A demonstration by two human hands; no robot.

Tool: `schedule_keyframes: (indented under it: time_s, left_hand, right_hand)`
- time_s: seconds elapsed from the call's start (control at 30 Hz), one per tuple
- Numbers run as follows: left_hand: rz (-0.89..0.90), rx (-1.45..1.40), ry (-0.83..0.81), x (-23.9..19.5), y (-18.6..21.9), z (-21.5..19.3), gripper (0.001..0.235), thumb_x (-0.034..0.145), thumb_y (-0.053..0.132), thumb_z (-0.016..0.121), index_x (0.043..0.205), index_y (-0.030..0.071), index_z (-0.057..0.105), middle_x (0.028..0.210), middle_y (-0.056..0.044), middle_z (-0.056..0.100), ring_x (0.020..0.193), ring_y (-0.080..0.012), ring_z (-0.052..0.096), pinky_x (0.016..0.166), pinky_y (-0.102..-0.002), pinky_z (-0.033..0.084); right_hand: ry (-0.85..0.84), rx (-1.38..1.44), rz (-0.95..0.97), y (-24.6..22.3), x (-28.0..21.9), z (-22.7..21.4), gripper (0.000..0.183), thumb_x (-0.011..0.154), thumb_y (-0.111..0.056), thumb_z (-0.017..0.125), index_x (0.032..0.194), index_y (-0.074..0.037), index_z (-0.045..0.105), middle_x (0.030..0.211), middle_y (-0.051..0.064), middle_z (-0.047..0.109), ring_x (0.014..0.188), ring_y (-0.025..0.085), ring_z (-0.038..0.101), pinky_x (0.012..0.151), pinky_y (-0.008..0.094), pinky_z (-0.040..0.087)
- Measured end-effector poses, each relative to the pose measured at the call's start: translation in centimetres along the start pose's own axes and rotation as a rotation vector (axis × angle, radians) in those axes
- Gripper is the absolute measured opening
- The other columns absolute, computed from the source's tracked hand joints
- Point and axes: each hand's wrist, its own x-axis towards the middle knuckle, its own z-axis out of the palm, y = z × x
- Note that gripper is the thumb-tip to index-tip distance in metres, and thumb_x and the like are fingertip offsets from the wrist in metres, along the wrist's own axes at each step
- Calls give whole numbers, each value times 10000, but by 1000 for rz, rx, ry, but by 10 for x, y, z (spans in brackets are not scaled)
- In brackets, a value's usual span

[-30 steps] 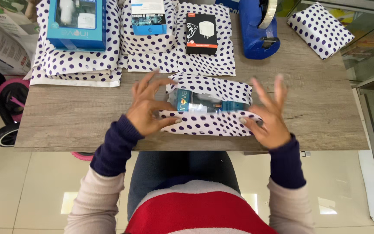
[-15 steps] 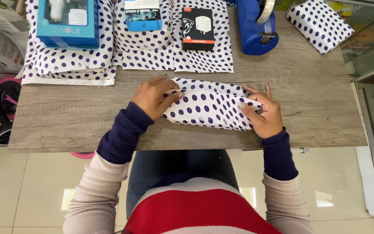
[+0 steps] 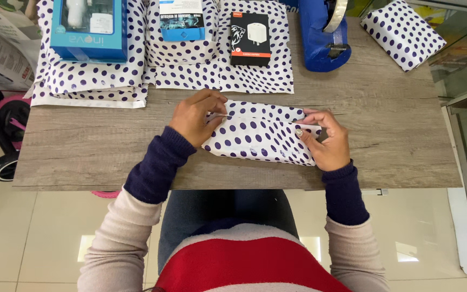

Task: The person wraps several small electronics boxes in patterned paper, securing the edges with pieces of adhesive tape pulled from a dispenser.

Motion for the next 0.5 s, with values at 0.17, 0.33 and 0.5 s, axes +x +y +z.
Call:
schedule_keyframes:
  time_s: [0.17, 0.33, 0.5]
  left_hand:
    - [142, 65, -168, 19, 38, -24, 385, 881, -44, 731, 1212, 147, 778, 1358, -117, 691, 1178, -411, 684, 1003, -549, 529]
    - [75, 284, -373, 21, 37, -19, 420, 929, 4, 704, 1229, 279, 808, 1403, -126, 683, 1376, -366, 588, 1177, -600, 354]
    - [96, 369, -311, 6, 19, -8, 302, 955, 152, 699, 1166, 347, 793, 1370, -24, 661, 1273, -283, 639, 1198, -635, 260]
  right_hand:
    - [-36, 10, -74, -19, 9, -2, 239, 960, -2, 749, 1190, -8, 685, 1191, 190, 746, 1246, 400, 660, 1135, 551, 430]
    - [-185, -129, 15, -19, 10, -8, 396, 1037, -163, 640, 1431, -123, 637, 1508, 190, 559, 1415, 459, 425, 1208, 623, 269]
    - [-252, -145, 37, -14, 17, -8, 357, 1016, -86, 633, 1358, -158, 707, 1481, 162, 597, 1400, 465, 456, 1202, 605, 289]
